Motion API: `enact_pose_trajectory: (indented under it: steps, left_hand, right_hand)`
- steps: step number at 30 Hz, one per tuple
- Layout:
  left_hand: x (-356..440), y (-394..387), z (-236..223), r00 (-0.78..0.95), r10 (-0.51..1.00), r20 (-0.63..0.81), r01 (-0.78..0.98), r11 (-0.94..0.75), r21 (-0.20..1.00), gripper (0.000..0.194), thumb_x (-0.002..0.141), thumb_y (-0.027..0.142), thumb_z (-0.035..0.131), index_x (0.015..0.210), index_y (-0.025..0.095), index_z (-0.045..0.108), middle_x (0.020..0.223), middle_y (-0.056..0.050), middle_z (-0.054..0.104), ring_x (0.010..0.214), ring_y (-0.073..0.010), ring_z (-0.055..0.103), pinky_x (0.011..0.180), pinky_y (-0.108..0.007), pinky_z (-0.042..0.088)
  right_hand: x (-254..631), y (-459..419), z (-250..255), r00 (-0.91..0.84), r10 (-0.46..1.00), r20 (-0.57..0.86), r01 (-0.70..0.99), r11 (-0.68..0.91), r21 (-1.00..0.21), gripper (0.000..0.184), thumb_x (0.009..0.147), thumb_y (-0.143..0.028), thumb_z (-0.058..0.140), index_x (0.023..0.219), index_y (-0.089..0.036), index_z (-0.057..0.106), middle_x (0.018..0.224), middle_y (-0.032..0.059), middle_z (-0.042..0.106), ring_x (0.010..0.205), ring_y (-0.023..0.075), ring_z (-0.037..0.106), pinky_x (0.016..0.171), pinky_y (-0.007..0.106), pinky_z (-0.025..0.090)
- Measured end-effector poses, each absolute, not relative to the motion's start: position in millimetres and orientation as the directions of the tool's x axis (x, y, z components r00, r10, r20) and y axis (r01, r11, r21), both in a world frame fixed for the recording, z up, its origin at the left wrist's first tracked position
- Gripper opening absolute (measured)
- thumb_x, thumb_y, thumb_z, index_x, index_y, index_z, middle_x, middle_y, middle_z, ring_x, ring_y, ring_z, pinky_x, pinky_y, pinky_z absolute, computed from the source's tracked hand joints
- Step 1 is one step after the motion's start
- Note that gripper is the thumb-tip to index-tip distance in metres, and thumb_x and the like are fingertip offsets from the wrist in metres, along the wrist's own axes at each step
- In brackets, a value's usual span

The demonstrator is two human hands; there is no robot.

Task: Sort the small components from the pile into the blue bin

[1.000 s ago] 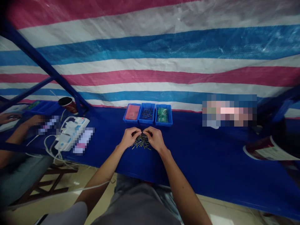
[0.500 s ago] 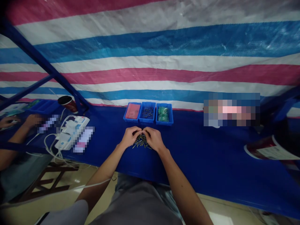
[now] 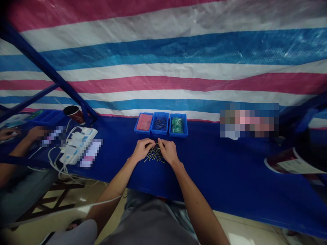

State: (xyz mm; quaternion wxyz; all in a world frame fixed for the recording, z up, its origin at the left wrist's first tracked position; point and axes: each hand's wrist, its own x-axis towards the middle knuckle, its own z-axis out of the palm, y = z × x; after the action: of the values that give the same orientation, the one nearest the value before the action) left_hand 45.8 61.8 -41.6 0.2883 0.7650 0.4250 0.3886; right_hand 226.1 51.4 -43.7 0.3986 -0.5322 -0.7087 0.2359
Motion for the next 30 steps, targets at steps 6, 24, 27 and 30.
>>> enact_pose_trajectory:
  steps: [6,24,27,30]
  left_hand:
    - [43.2,62.9,-41.6,0.273,0.898,0.344,0.427,-0.433,0.794,0.021,0.095,0.029,0.059,0.085,0.017,0.073,0.075,-0.002,0.072,0.066,-0.0125,0.061,0.065,-0.023,0.044]
    - [43.4,63.0,-42.4,0.229,0.909,0.348,0.415,-0.414,0.81,0.019,0.094,0.03,0.061,0.088,0.017,0.073,0.074,-0.001,0.073,0.064,-0.0121,0.062,0.061,-0.022,0.043]
    - [43.9,62.8,-42.8,0.24,0.902,0.359,0.427,-0.43,0.795,0.019,0.095,0.029,0.061,0.089,0.017,0.073,0.074,-0.001,0.073,0.066,-0.0125,0.063,0.063,-0.023,0.043]
    - [43.7,62.3,-42.0,0.244,0.9,0.361,0.428,-0.434,0.792,0.02,0.095,0.03,0.06,0.09,0.017,0.073,0.074,-0.001,0.073,0.067,-0.0129,0.063,0.063,-0.023,0.043]
  right_hand:
    - [245.0,51.5,-37.6,0.145,0.92,0.363,0.432,0.271,-0.86,0.051,0.101,-0.05,0.044,0.06,-0.019,0.044,0.054,-0.0047,0.037,0.052,0.0107,0.037,0.053,0.026,0.028]
    - [255.1,66.2,-28.7,0.109,0.854,0.508,0.696,0.299,-0.652,0.032,0.099,-0.042,0.052,0.099,-0.019,0.074,0.086,0.0103,0.074,0.071,0.0216,0.066,0.068,0.031,0.046]
    - [268.6,52.2,-45.7,-0.155,0.908,0.39,0.614,0.397,-0.682,0.028,0.096,-0.041,0.056,0.089,-0.021,0.074,0.084,0.0061,0.071,0.068,0.0185,0.063,0.067,0.03,0.046]
    - [274.2,49.2,-51.6,-0.256,0.927,0.276,0.532,0.373,-0.76,0.026,0.092,-0.042,0.061,0.091,-0.02,0.074,0.081,0.0046,0.068,0.064,0.0164,0.059,0.062,0.029,0.045]
